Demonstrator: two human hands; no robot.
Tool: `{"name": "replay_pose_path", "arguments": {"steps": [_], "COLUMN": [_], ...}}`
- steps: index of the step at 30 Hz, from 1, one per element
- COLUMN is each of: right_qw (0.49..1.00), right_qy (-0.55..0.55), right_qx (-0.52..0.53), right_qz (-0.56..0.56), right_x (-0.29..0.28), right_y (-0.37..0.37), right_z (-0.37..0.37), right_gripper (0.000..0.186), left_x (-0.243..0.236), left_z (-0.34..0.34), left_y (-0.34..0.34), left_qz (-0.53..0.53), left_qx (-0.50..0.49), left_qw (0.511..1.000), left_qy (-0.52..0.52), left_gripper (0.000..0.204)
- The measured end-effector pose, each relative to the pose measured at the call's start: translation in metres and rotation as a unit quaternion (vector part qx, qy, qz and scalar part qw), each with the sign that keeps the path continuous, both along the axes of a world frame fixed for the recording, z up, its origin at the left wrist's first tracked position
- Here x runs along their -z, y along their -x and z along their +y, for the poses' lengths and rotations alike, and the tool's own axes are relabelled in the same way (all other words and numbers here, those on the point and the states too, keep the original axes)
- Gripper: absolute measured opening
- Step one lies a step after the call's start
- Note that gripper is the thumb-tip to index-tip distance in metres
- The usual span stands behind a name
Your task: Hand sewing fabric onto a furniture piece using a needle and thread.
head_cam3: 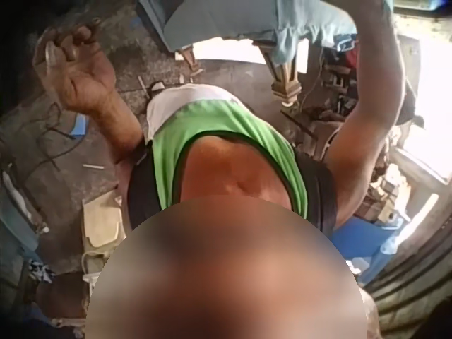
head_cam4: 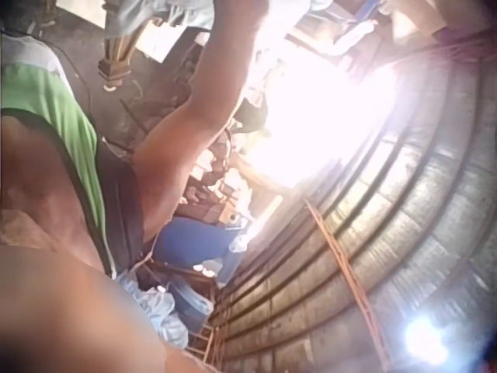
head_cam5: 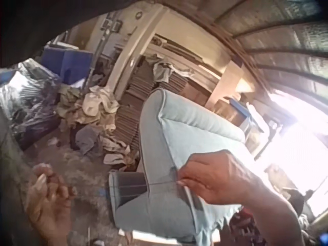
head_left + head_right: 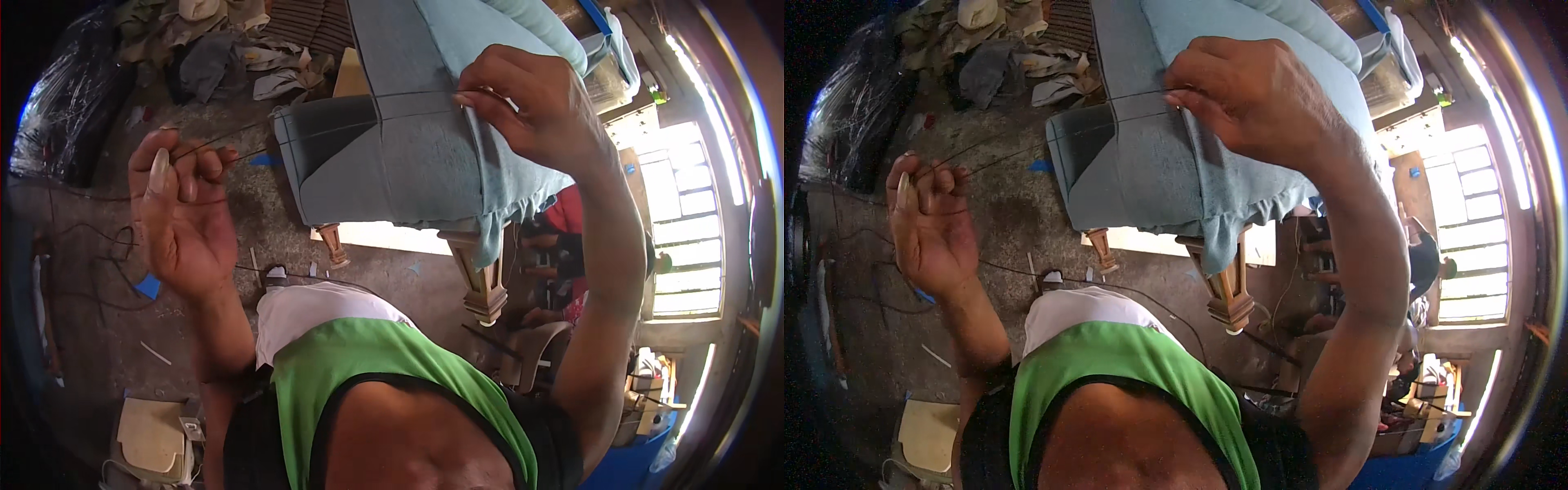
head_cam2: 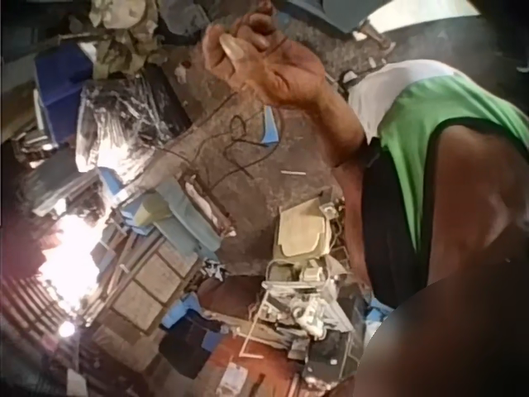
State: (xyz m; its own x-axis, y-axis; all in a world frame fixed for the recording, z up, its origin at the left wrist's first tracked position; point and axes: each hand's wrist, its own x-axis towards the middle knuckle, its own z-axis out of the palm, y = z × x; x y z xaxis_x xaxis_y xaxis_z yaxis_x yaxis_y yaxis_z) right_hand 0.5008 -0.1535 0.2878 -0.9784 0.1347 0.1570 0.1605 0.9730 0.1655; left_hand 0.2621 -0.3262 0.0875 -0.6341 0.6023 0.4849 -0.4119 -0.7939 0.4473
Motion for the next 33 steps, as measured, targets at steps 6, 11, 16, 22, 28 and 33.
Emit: {"name": "replay_pose_path", "arguments": {"steps": [6, 11, 16, 22, 28, 33], "right_qw": [0.998, 0.987, 0.956, 0.978, 0.992, 1.000], "right_qy": [-0.060, 0.018, 0.011, 0.059, 0.103, 0.010], "right_qx": [0.026, 0.106, 0.148, 0.100, 0.054, -0.010], "right_qz": [0.006, -0.117, -0.252, -0.172, -0.051, 0.027], "right_x": [-0.008, -0.034, -0.045, -0.032, -0.005, 0.009], "right_y": [0.012, 0.038, 0.055, 0.019, 0.002, -0.006], "right_z": [-0.007, -0.020, -0.026, 0.004, 0.017, 0.006], "right_gripper": [0.016, 0.017, 0.019, 0.025, 0.021, 0.024], "left_x": [-0.002, -0.001, 0.004, 0.007, 0.004, 0.005], "left_z": [-0.001, 0.000, 0.000, -0.008, -0.002, -0.004], "left_y": [0.000, 0.002, 0.000, -0.007, -0.002, -0.003], "left_qz": [-0.009, 0.011, -0.009, -0.006, -0.012, -0.015], "left_qx": [0.019, 0.019, 0.018, 0.000, 0.008, 0.004], "left_qw": [1.000, 0.999, 0.999, 1.000, 1.000, 1.000], "left_qy": [-0.017, -0.048, -0.032, 0.002, -0.005, -0.001], "left_gripper": [0.038, 0.039, 0.038, 0.036, 0.036, 0.038]}}
